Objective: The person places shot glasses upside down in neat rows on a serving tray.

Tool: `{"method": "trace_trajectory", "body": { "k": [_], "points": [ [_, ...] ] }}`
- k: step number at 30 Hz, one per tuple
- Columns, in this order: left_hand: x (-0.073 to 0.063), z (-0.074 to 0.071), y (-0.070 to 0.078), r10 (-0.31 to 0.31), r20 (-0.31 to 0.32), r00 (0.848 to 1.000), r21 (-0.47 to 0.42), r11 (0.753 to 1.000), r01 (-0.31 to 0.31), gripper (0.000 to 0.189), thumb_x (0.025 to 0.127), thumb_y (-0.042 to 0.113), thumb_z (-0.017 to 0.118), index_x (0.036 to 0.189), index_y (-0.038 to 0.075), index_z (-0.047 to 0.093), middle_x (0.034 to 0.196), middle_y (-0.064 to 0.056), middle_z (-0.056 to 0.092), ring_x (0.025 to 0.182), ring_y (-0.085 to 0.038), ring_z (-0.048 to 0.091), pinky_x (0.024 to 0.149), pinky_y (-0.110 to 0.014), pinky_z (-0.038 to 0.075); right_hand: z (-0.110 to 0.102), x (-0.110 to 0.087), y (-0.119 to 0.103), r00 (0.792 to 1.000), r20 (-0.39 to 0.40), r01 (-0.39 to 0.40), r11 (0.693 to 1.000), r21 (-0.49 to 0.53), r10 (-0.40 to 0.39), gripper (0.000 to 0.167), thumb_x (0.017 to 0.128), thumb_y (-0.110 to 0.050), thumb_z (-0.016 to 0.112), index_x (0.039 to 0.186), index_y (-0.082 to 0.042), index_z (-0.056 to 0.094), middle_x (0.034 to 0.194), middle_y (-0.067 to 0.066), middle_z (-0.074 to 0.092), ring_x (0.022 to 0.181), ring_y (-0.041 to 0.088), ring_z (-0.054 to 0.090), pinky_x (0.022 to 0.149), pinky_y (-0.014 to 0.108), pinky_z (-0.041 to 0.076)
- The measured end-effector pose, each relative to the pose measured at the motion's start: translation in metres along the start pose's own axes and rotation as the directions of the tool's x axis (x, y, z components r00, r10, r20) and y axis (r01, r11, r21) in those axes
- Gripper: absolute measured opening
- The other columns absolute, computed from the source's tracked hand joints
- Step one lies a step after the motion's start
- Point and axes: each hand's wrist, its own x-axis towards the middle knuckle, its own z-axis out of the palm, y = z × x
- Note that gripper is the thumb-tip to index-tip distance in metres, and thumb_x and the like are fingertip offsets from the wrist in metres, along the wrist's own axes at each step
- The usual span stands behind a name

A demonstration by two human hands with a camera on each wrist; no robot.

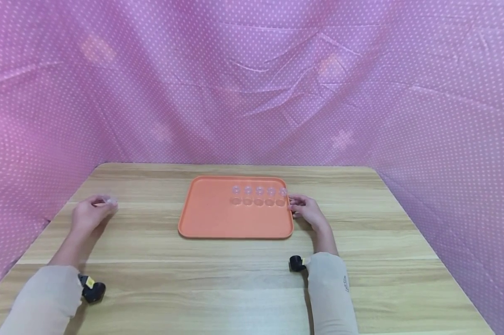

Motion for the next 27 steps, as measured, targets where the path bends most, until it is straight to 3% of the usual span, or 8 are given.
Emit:
{"method": "trace_trajectory", "body": {
  "k": [3,6,13,21,27],
  "points": [
    [-0.002,0.003,0.009,0.061,0.015,0.998,0.063,0.996,-0.061,0.040,0.085,0.019,0.064,0.114,-0.007,0.056,0.109,-0.023,0.054,0.086,-0.022,0.052,0.072,-0.029,0.047,-0.001,0.000,0.001,1.000,0.003,-0.002,1.000,-0.007,0.002,0.043,0.090,-0.003,0.054,0.129,0.009,0.043,0.113,0.025,0.051,0.083,0.012,0.057,0.072,0.026,0.050],
    [-0.004,0.006,0.018,0.128,0.027,0.991,0.185,0.974,-0.131,0.041,0.086,0.026,0.063,0.113,-0.005,0.057,0.109,-0.025,0.056,0.089,-0.031,0.052,0.074,-0.036,0.042,-0.001,0.000,0.002,1.000,0.002,-0.006,1.000,-0.011,0.006,0.042,0.090,-0.002,0.054,0.129,0.009,0.043,0.111,0.023,0.052,0.084,0.012,0.057,0.072,0.026,0.050],
    [-0.006,0.017,0.033,0.187,0.058,0.981,0.207,0.959,-0.195,0.037,0.085,0.026,0.064,0.108,-0.002,0.061,0.090,-0.019,0.059,0.079,-0.029,0.052,0.063,-0.034,0.042,0.000,0.001,0.001,1.000,0.004,-0.003,1.000,-0.001,0.003,0.044,0.088,0.000,0.054,0.129,0.009,0.043,0.112,0.024,0.051,0.082,0.012,0.057,0.073,0.026,0.050],
    [-0.008,0.028,0.045,0.245,0.102,0.964,0.188,0.947,-0.260,0.035,0.085,0.024,0.066,0.108,-0.002,0.060,0.093,-0.019,0.058,0.083,-0.028,0.050,0.065,-0.035,0.041,0.001,0.001,-0.001,1.000,-0.001,-0.008,1.000,-0.016,0.008,0.043,0.088,0.000,0.054,0.129,0.007,0.044,0.111,0.023,0.052,0.084,0.014,0.056,0.073,0.027,0.050],
    [-0.009,0.038,0.055,0.250,0.145,0.957,0.159,0.949,-0.272,0.038,0.084,0.022,0.067,0.111,-0.004,0.059,0.099,-0.020,0.055,0.089,-0.030,0.047,0.070,-0.038,0.041,0.001,0.001,0.000,1.000,-0.005,-0.020,1.000,-0.004,0.020,0.043,0.088,-0.002,0.055,0.129,0.006,0.045,0.111,0.021,0.052,0.084,0.014,0.057,0.073,0.027,0.050]
  ]
}}
